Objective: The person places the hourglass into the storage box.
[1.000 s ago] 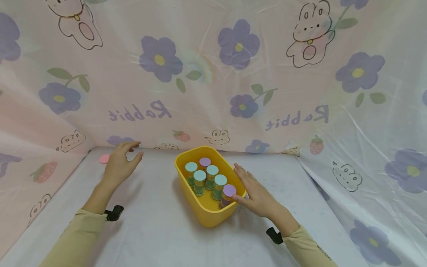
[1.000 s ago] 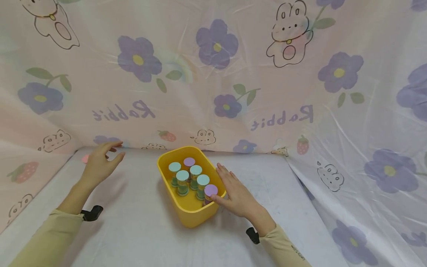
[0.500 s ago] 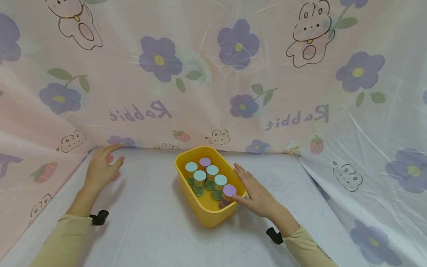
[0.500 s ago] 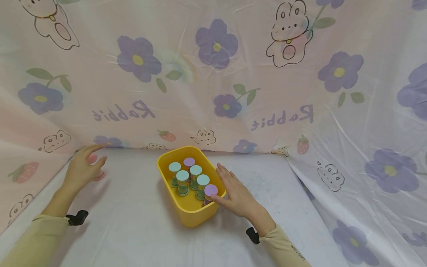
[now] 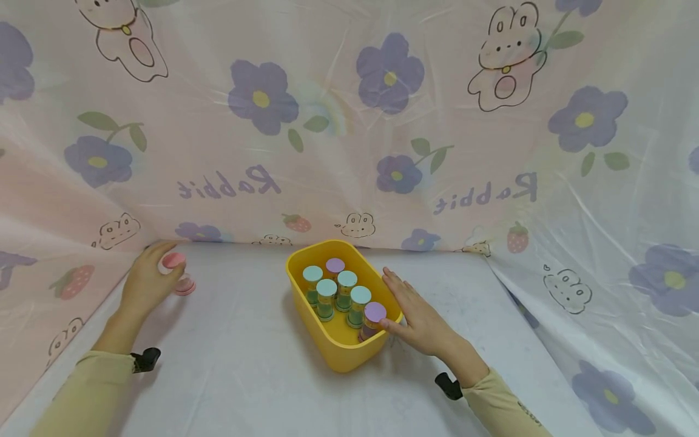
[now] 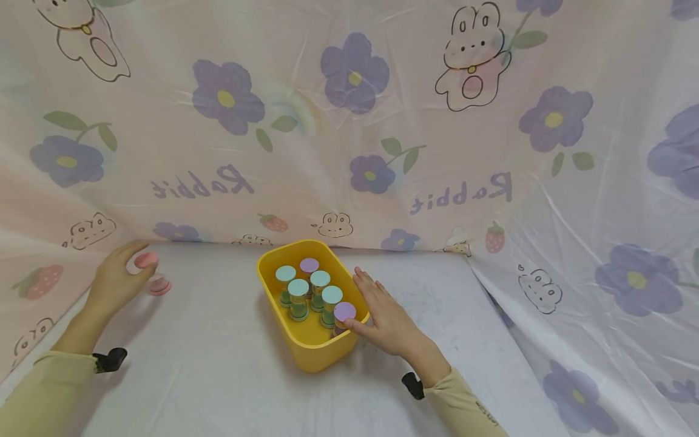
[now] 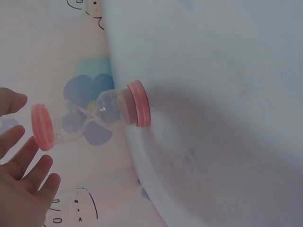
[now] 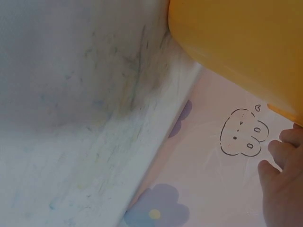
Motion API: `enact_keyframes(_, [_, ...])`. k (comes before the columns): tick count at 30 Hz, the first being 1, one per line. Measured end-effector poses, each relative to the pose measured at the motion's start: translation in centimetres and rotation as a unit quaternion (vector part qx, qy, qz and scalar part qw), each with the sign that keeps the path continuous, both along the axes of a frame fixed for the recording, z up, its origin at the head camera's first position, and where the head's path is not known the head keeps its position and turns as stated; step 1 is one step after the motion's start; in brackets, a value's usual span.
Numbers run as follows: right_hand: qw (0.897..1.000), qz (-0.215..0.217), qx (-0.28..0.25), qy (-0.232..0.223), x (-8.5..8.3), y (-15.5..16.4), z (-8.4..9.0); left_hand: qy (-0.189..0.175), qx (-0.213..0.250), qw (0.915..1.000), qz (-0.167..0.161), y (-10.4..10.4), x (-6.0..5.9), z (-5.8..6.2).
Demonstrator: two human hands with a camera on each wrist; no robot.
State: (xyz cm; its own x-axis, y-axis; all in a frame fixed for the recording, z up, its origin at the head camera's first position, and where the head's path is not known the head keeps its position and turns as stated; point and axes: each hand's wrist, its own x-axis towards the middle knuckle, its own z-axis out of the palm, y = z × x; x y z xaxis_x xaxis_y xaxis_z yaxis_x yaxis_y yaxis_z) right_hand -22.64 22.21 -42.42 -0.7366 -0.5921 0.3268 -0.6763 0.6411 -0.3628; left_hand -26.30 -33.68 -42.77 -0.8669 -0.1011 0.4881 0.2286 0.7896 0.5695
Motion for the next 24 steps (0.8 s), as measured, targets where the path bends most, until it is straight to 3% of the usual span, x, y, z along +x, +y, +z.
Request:
enact_keyframes(8, [1.0, 0.002, -0.002, 0.0, 0.1, 0.0, -0.1, -0.056, -0.005, 0.9982, 0.022, -0.7, 0.0, -0.6])
enact_keyframes(18, [1.0, 0.0, 0.001, -0.003, 0.1, 0.0, 0.1, -0.046, 0.013, 0.9985, 0.025, -0.6, 0.0, -1.4])
enact_keyframes(24, [1.0, -0.002, 0.0, -0.006, 0.1, 0.0, 0.1, -0.023, 0.012, 0.9994, 0.023, -0.4, 0.1, -1.5])
